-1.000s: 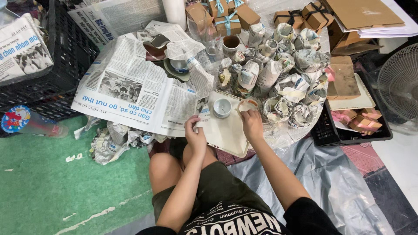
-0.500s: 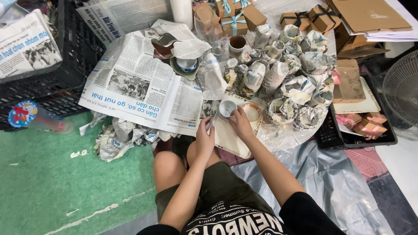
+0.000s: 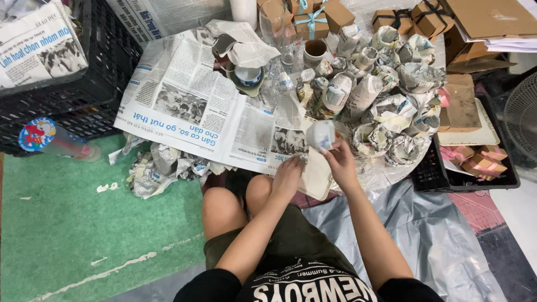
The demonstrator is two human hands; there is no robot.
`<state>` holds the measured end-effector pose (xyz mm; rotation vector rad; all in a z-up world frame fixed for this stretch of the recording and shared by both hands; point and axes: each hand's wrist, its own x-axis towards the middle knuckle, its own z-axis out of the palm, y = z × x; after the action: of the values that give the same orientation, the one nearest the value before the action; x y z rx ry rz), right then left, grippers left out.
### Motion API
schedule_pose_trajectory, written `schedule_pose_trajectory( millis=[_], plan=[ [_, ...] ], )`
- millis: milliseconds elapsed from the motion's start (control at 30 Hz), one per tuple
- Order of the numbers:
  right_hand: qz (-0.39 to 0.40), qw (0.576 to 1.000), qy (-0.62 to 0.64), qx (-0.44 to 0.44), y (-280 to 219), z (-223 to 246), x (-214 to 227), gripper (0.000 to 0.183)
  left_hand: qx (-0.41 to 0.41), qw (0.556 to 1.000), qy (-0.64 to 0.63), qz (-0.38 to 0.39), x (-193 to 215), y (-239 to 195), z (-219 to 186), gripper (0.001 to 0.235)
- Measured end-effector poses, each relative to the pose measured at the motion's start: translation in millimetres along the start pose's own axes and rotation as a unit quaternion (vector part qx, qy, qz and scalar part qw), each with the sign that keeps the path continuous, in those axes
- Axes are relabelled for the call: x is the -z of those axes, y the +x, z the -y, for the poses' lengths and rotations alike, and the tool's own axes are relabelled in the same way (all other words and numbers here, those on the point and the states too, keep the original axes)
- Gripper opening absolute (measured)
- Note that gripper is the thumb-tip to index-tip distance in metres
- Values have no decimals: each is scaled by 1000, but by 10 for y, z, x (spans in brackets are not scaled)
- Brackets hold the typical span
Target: The person sits on the floor and wraps small ceramic items, including cups and bowls, in newspaper. They fold the paper around each item and place the wrapped pieces into a pile.
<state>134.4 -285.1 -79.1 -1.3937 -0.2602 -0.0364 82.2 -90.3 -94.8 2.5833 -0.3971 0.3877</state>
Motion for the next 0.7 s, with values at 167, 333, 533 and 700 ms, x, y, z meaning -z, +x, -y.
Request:
schedule_pose_trajectory(
  millis=[167,333,533,700],
  plan=[
    [64,985,-26,-160,79,-282,-149,19,39,992,86,86,40,-27,-47,44],
    [102,975,-164,-113,245,-442,-383,29,214,965,56,140,451,-97,-178,64],
    [175,910,-374,35,269,-211,-571,34,94,974,187,-86,413,-76,-127,83],
    [200,901,-384,-10,192,-37,-541,44,139,987,76,-2,206,-13,16,36]
  ],
)
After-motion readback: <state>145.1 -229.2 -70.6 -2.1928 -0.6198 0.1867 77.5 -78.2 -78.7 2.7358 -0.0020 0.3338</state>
